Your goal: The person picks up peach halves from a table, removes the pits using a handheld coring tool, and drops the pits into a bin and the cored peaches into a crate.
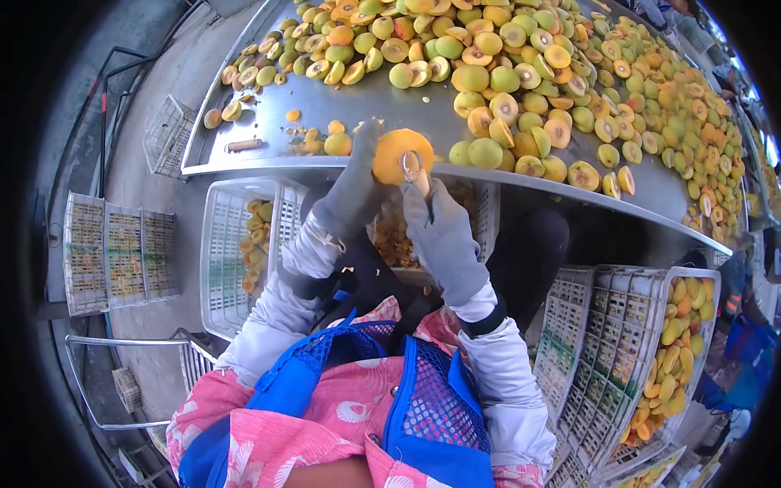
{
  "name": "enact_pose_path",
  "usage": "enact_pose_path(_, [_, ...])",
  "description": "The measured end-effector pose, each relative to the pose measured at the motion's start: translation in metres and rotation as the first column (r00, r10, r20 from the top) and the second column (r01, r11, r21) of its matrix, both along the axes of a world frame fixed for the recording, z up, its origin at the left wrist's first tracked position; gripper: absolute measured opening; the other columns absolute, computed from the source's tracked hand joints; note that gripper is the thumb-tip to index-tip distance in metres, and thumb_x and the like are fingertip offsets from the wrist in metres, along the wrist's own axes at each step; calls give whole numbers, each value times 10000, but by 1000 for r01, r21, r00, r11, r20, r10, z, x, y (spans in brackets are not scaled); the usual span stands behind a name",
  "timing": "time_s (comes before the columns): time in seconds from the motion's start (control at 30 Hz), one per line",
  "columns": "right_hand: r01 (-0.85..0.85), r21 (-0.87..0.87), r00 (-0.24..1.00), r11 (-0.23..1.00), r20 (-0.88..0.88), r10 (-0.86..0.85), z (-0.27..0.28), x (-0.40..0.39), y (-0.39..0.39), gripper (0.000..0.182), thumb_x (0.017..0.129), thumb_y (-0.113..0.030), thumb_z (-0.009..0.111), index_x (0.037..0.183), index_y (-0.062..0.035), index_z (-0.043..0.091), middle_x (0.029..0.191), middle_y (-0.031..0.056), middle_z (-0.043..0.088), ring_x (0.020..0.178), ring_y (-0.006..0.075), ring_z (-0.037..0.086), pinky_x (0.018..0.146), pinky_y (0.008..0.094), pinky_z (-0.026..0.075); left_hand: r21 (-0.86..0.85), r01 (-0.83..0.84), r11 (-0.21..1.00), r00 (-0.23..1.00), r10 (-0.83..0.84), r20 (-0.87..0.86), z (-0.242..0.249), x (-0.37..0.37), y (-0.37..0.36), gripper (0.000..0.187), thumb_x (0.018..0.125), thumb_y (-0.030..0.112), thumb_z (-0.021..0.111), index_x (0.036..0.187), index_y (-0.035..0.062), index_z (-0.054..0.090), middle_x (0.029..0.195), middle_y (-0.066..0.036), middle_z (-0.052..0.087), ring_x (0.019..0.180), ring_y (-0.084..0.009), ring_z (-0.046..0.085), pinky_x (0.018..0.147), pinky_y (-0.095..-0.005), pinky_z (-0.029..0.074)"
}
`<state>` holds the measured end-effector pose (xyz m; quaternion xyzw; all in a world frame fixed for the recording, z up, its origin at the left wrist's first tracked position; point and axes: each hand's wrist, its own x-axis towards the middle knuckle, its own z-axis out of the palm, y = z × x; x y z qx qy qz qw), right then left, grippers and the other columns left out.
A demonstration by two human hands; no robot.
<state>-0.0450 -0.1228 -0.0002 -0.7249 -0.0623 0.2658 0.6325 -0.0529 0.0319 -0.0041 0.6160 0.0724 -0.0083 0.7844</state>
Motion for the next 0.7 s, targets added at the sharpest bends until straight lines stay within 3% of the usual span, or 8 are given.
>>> enact_pose_path(0.03, [9, 17, 999, 1000, 42, -10, -1, -4, -1, 282, 994, -286, 532, 1040, -12, 577, 600, 19, 507, 512, 74, 484, 436, 254, 395, -3, -2, 1000, 1000, 2, 5, -3, -2, -1, 526, 996, 564, 346, 1082, 92, 561, 885, -13, 586, 754, -78, 550, 593, -199, 429])
enact_pose_path(0.1, [7, 30, 996, 1000, 84, -9, -3, -9, -3, 285, 995, -293, 531, 1043, -16, 576, 607, 12, 509, 509, 72, 481, 435, 253, 390, -487, -13, 874, 999, -8, -41, -10, -2, 0, 525, 963, 292, 580, 1353, -4, 392, 1205, -132, 560, 1120, -218, 558, 937, -345, 480])
enact_pose_path(0.23, [37, 113, 999, 993, -33, -34, 12, -21, -7, 290, 998, -315, 524, 1065, -37, 576, 649, -18, 510, 512, 57, 475, 427, 236, 389, -494, -76, 866, 996, 47, -70, -4, -9, -9, 520, 994, 418, 477, 1322, 16, 436, 1242, -140, 540, 1143, -248, 548, 1000, -376, 450])
enact_pose_path(0.3, [37, 124, 998, 992, -64, -29, 17, -26, -10, 290, 998, -321, 522, 1072, -45, 575, 666, -26, 507, 513, 52, 469, 422, 227, 392, -621, 32, 783, 994, 38, 100, -9, -13, -7, 521, 989, 426, 487, 1298, 9, 440, 1238, -153, 548, 1166, -292, 538, 1042, -413, 428])
enact_pose_path(0.43, [11, 92, 991, 996, -136, 2, 29, -36, -11, 343, 999, -382, 484, 1007, -52, 578, 612, -8, 489, 462, 59, 436, 408, 218, 393, -562, -56, 825, 979, 155, 131, -7, -14, -8, 543, 984, 452, 484, 1294, 8, 437, 1223, -157, 561, 1148, -319, 555, 1036, -459, 436])
enact_pose_path(0.53, [36, 100, 992, 994, -125, -23, 27, -39, -6, 339, 999, -384, 484, 985, -58, 577, 601, -8, 482, 444, 66, 429, 404, 220, 388, -266, -104, 958, 979, 146, 143, -8, -18, -9, 545, 980, 442, 495, 1307, 11, 425, 1213, -164, 560, 1094, -327, 588, 983, -480, 482])
enact_pose_path(0.63, [59, 135, 989, 989, -143, -39, 19, -41, -2, 337, 1001, -388, 479, 965, -66, 573, 602, -11, 479, 449, 62, 438, 400, 219, 383, -607, -121, 786, 979, 196, 58, -7, -18, -18, 521, 988, 428, 490, 1294, 9, 442, 1171, -158, 575, 1037, -303, 617, 931, -449, 522])
enact_pose_path(0.7, [94, 144, 984, 985, -162, -70, 19, -43, 2, 336, 1002, -390, 475, 959, -71, 572, 604, -15, 478, 451, 60, 440, 399, 218, 381, -175, -117, 978, 929, 170, 328, -11, -18, -19, 490, 999, 419, 477, 1257, 2, 478, 1124, -141, 588, 1022, -258, 621, 918, -395, 532])
